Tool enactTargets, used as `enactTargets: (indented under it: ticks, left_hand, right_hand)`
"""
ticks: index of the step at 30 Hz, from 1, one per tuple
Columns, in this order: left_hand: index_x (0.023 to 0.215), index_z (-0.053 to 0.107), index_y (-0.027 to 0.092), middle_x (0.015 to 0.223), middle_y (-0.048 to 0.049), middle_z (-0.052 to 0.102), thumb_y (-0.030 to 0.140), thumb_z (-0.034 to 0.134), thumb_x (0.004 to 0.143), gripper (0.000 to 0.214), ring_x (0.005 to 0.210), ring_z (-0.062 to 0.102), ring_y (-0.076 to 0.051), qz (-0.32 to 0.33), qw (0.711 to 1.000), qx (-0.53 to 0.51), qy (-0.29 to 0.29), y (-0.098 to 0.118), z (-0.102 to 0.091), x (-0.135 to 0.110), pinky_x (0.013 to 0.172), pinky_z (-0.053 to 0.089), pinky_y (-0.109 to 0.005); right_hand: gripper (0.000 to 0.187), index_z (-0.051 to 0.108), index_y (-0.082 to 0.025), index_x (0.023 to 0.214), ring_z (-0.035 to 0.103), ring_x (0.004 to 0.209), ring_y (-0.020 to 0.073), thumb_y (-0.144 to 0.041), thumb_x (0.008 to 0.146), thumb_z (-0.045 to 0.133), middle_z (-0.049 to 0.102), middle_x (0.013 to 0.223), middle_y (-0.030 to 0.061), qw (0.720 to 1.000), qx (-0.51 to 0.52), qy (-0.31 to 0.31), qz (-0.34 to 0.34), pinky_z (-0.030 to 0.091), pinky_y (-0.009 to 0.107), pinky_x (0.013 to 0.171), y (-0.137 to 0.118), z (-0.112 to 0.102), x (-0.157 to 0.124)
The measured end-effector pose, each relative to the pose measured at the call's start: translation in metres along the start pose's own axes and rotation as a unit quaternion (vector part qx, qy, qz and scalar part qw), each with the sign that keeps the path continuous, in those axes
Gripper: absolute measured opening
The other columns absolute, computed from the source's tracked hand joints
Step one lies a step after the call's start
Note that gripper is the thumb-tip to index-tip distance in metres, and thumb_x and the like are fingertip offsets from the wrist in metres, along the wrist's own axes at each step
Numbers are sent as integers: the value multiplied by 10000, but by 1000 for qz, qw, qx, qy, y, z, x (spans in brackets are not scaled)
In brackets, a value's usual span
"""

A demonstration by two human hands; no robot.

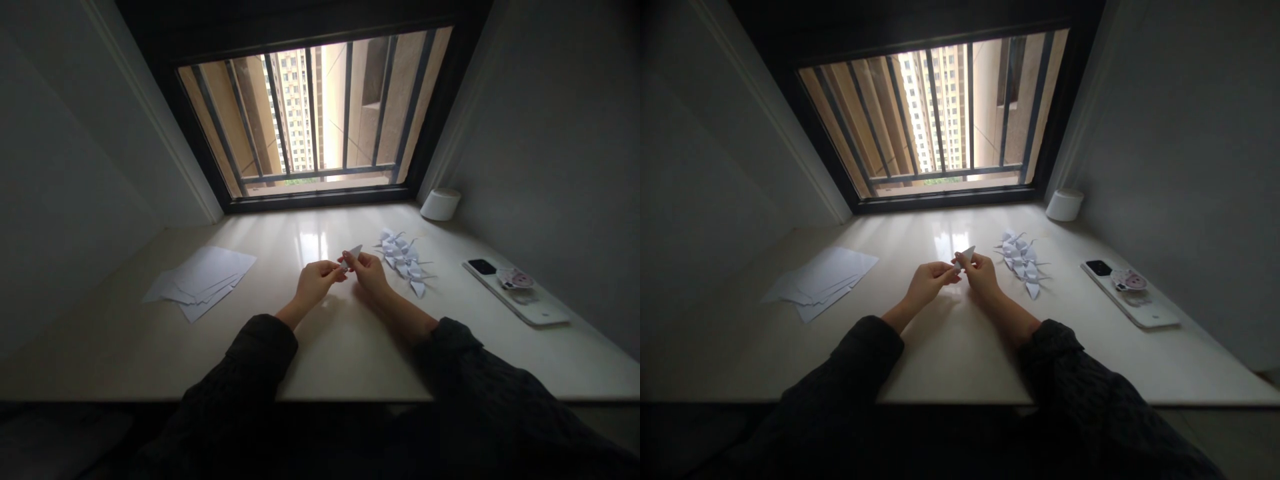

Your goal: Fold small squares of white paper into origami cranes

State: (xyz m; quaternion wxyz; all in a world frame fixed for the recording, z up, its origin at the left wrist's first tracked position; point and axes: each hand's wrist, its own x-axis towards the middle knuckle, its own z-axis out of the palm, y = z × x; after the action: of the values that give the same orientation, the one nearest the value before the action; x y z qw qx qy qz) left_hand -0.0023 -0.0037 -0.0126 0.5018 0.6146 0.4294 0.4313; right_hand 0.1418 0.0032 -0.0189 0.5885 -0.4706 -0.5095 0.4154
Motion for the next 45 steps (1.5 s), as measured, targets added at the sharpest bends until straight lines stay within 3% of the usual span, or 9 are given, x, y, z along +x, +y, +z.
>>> enactTargets:
  ticks: [5, 11, 20, 24, 27, 31, 34, 40, 45]
  left_hand:
    - [809, 692, 168, 753, -56, 726, 464, 673, 735, 305, 711, 680, -182, 34, 995, 94, 21, 0, -4, -4, 659, 494, -267]
    - [751, 696, 172, 732, -48, 709, 484, 682, 717, 314, 680, 665, -175, 30, 994, 101, 5, 2, -3, -5, 636, 487, -260]
    - [821, 723, 135, 779, -93, 724, 391, 720, 698, 285, 748, 679, -199, 23, 1000, -9, -1, 1, -8, 1, 743, 522, -328]
    - [794, 732, 134, 753, -85, 723, 367, 733, 680, 259, 736, 675, -193, 15, 999, -32, 32, 4, -8, 1, 755, 514, -332]
    - [804, 732, 148, 768, -77, 722, 390, 716, 694, 267, 764, 671, -192, 10, 996, -34, 83, 9, -10, 1, 739, 504, -317]
    - [823, 720, 160, 800, -74, 717, 431, 717, 683, 304, 806, 674, -204, 1, 990, -53, 135, 13, -13, 2, 692, 499, -294]
    - [849, 703, 154, 857, -84, 718, 416, 730, 677, 315, 820, 684, -212, 3, 989, -81, 125, 11, -12, 2, 706, 503, -297]
    - [1149, 615, 177, 902, -89, 729, 379, 724, 706, 499, 829, 694, -208, 13, 989, -119, 89, 9, -10, 2, 772, 504, -328]
    - [1058, 684, 157, 959, -100, 723, 394, 719, 699, 431, 878, 681, -217, 4, 991, -95, 89, 11, -10, 1, 773, 509, -332]
  right_hand:
    - [349, 738, -182, 835, 605, 667, 166, -489, 669, 716, 712, 783, 48, 999, -8, -37, -19, 460, 298, 632, -3, -3, 3]
    - [516, 677, -193, 1044, 508, 515, 115, -414, 591, 788, 585, 563, -47, 999, 23, -12, -31, 417, 265, 534, -6, -4, 4]
    - [334, 722, -235, 1040, 560, 661, 149, -428, 780, 638, 652, 743, 15, 984, -85, -93, -129, 444, 281, 616, -3, -6, 1]
    - [362, 697, -241, 1093, 599, 767, 174, -462, 861, 530, 695, 885, 46, 986, -80, -86, -116, 469, 305, 681, -2, -6, 1]
    - [339, 710, -246, 1055, 608, 783, 180, -466, 838, 570, 707, 931, 51, 987, -90, -66, -114, 480, 315, 694, -3, -6, 2]
    - [260, 740, -256, 975, 579, 682, 155, -416, 788, 656, 685, 804, 38, 972, -133, -46, -191, 468, 296, 638, -8, -6, -1]
    - [236, 743, -256, 966, 583, 670, 153, -394, 797, 651, 685, 785, 37, 969, -132, -32, -207, 460, 288, 610, -9, -6, -2]
    - [220, 751, -235, 908, 614, 687, 168, -391, 785, 657, 706, 786, 47, 976, -123, -38, -173, 488, 297, 636, -6, -6, 0]
    - [228, 750, -233, 887, 597, 662, 165, -410, 784, 650, 697, 775, 47, 976, -138, -39, -162, 495, 304, 632, -8, -5, -1]
